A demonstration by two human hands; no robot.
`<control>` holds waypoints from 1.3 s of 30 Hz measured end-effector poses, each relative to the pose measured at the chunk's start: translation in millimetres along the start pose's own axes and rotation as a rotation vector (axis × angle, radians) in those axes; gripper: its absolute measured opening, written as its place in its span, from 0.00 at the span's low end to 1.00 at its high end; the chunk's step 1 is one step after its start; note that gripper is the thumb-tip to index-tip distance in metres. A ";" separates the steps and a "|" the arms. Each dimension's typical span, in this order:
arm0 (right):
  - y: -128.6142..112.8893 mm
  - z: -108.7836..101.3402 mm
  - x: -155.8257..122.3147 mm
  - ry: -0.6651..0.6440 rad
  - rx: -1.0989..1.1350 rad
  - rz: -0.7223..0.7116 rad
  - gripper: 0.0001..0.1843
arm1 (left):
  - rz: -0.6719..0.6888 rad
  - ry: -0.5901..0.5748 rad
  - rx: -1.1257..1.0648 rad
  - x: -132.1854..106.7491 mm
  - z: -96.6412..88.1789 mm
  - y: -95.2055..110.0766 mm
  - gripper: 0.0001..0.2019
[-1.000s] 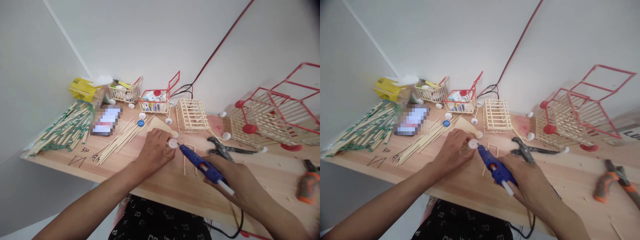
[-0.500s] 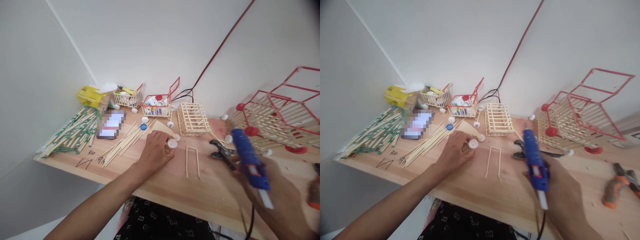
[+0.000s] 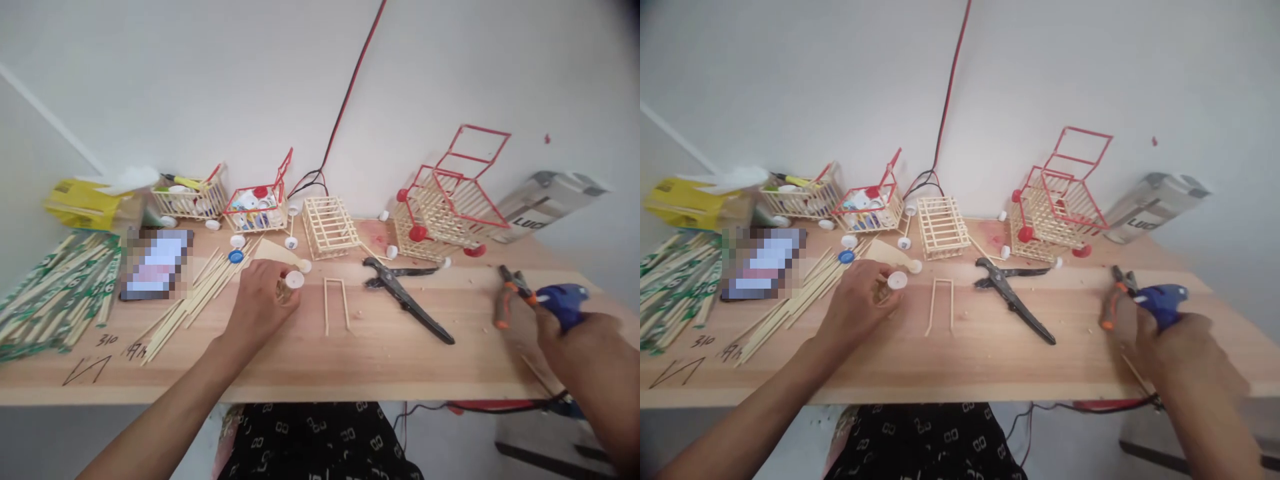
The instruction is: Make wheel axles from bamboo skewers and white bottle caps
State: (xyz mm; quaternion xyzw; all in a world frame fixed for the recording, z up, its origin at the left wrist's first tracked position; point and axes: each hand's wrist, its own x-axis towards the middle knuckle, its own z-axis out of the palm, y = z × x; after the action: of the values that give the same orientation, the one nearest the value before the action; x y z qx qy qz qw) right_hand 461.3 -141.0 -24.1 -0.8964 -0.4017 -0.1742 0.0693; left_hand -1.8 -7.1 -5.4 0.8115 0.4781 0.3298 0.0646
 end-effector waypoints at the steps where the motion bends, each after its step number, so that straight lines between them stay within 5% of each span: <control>1: -1.4 -2.8 -0.1 -0.098 0.013 0.032 0.36 | 0.002 0.001 0.004 0.1 0.3 0.0 0.07; 6: -38.5 -25.4 -4.0 -0.350 -0.018 0.161 0.36 | 0.002 0.007 0.019 0.0 0.5 -1.3 0.06; 11: -68.9 -39.6 -9.6 -0.306 -0.067 0.195 0.41 | 0.006 0.001 0.019 0.2 -0.8 -1.6 0.07; 17: -58.5 -42.8 -16.2 -0.264 0.035 0.001 0.35 | 0.016 0.005 0.019 1.0 -1.4 -1.9 0.07; 28: -55.9 -52.9 -10.8 -0.326 -0.017 0.044 0.37 | 0.024 0.021 0.029 0.6 -1.9 -1.5 0.07; 32: -73.9 -73.7 -15.5 -0.192 -0.064 0.028 0.33 | 0.020 0.013 0.027 -0.3 -1.4 -2.1 0.07; 39: -155.1 -90.0 -30.4 -0.169 0.435 -0.454 0.17 | 0.002 0.028 0.036 -0.2 -2.6 -1.4 0.07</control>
State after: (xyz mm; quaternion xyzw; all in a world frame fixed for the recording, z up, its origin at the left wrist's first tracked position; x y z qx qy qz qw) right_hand 304.0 -82.5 45.9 -0.7595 -0.6234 -0.0204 0.1849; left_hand -4.4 -7.1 -4.0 0.8084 0.4838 0.3326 0.0428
